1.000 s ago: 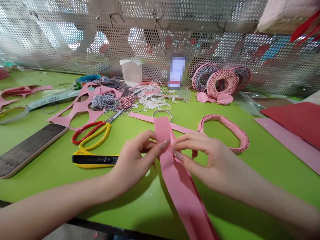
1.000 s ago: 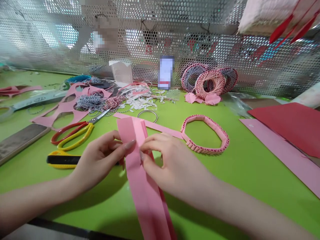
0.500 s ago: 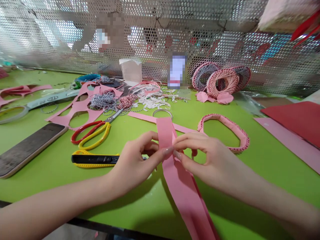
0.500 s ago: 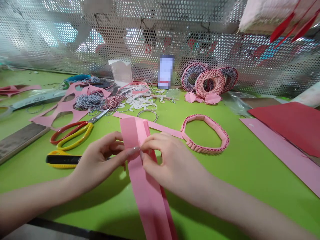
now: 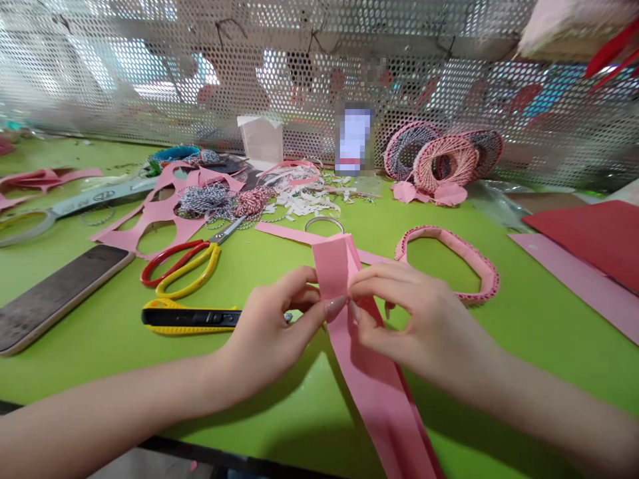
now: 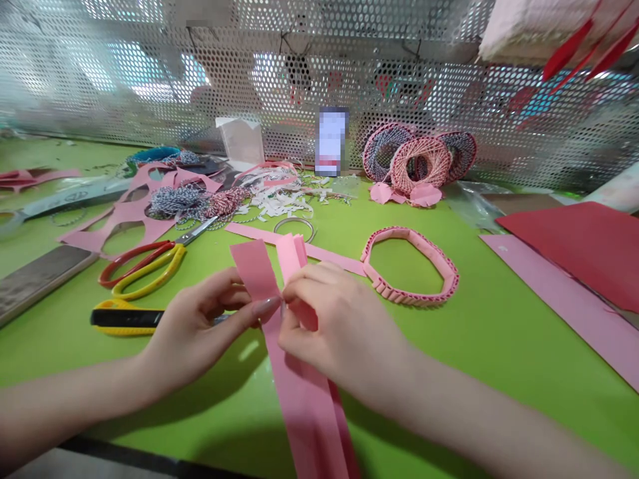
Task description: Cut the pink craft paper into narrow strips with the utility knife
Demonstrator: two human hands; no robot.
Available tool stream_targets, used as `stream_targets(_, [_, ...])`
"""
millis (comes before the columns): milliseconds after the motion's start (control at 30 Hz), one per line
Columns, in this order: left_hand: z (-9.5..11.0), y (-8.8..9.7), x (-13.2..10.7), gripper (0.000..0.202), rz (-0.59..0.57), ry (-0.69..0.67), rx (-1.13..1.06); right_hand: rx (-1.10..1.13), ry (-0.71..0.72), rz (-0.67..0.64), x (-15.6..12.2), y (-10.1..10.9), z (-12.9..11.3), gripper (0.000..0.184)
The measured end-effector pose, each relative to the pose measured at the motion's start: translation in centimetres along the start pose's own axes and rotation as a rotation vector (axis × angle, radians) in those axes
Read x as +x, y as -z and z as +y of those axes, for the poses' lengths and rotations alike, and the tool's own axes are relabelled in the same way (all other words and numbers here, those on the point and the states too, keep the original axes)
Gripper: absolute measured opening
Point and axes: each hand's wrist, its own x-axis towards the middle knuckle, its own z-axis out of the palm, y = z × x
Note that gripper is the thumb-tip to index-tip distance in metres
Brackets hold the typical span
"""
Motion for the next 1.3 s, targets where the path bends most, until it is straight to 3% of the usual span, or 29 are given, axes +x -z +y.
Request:
stream_targets(167, [-0.1, -0.1, 0.1, 0.012, 0.015, 0.002, 0.002, -0.117, 0.113, 0.089, -0.2, -0.7, 0.1, 0.017])
stream_targets(333, [0.0, -0.1, -0.4, 0.009, 0.070, 0.037, 0.021, -0.180, 0.069, 0.169, -0.1, 0.0, 0.5, 0.019])
stream_targets(500, [0.1, -0.1, -0.3, 0.009, 0.082, 0.035, -0.056, -0.112, 0.076, 0.112, 0.0, 1.2, 0.0, 0.018])
stream_targets(667, [-0.1, 0.0, 0.0, 0.011, 0.086, 0.074, -0.116, -0.213, 0.174, 0.169, -0.8, 1.9, -1.0, 0.017])
stream_targets(767, [-0.1, -0.1, -0.1, 0.012, 0.086, 0.073, -0.114, -0.200, 0.156, 0.077, -1.0, 1.7, -1.1, 0.019])
stream_targets(933, [0.2, -0.1, -0.2, 0.009, 0.100, 0.048, -0.093, -0.087, 0.000, -0.103, -0.8, 0.8, -0.7, 0.020])
stream_targets(1300, [0.4, -0.2, -0.4, 0.014, 0.082, 0.012, -0.018, 0.080, -0.093, -0.138, -0.6, 1.1, -0.6, 0.022])
